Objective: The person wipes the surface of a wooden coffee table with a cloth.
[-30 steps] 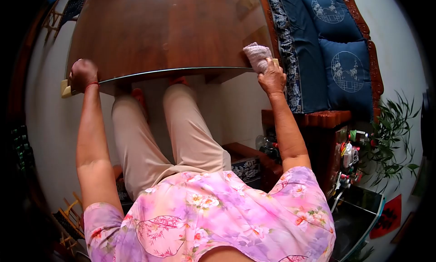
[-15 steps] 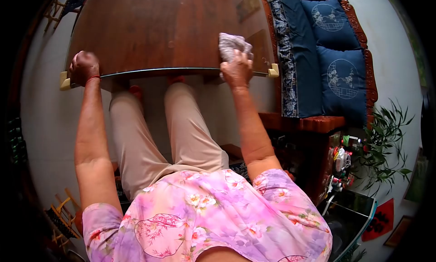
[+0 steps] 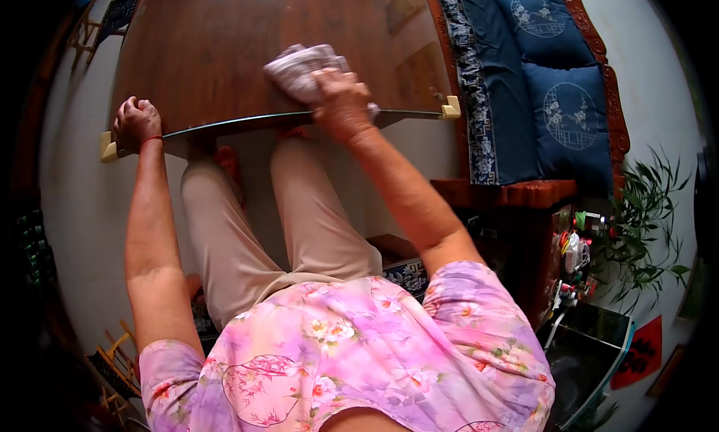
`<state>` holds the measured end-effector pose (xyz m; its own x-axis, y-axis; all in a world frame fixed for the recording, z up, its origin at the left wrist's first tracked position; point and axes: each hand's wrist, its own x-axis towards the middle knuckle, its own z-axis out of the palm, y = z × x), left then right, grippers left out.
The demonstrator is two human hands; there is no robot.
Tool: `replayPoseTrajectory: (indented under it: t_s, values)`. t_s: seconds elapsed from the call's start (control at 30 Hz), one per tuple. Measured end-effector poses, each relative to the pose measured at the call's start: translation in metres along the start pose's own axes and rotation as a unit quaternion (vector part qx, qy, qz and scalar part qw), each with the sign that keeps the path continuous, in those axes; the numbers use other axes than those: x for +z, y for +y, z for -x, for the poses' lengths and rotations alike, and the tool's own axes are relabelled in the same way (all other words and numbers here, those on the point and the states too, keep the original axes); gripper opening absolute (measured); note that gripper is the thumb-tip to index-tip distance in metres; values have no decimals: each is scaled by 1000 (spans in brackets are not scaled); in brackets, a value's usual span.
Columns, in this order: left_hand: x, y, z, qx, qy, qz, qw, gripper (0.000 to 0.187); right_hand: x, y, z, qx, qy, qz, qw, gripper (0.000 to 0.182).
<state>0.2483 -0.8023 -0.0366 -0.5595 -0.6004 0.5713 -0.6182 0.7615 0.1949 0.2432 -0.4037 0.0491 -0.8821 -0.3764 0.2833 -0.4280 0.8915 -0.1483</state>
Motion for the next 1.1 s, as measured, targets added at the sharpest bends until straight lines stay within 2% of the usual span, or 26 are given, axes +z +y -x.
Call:
replayPoseTrajectory:
  t_s: [0.07,0.17,0.23,0.3,0.53,0.67,0.77,0.97,1.1]
  values:
    - [-2,2,0,-8,-3,3,1000,29,-7,43,1,35,-9,87,996,49]
    - [-1,2,0,-11,-2,-6,1000,29,-14,108,-8,140,-67,201,967,51]
    - [-3,4,0,-12,-2,-14,1000,29,-18,141,-14,223,-61,205,951,53]
    - [-2,3,-1,-14,-13,-16,1000,30,-20,157,-24,292,-99,176,935,60]
    - [-3,4,-1,-23,-23,-14,999,33,-37,140,-33,262,-253,110,925,125]
    - [5,-2,-4,-6,-24,-22,999,34,-45,119,-42,274,-295,130,906,125]
    - [-3,2,-3,-10,-28,-27,999,34,-41,129,-50,274,-322,107,900,122]
    - [-1,2,-3,-13,-27,-16,999,34,-46,116,-48,286,-309,109,901,119]
    - [4,0,-2,-5,-12,-15,1000,33,-41,125,-54,294,-340,96,888,122]
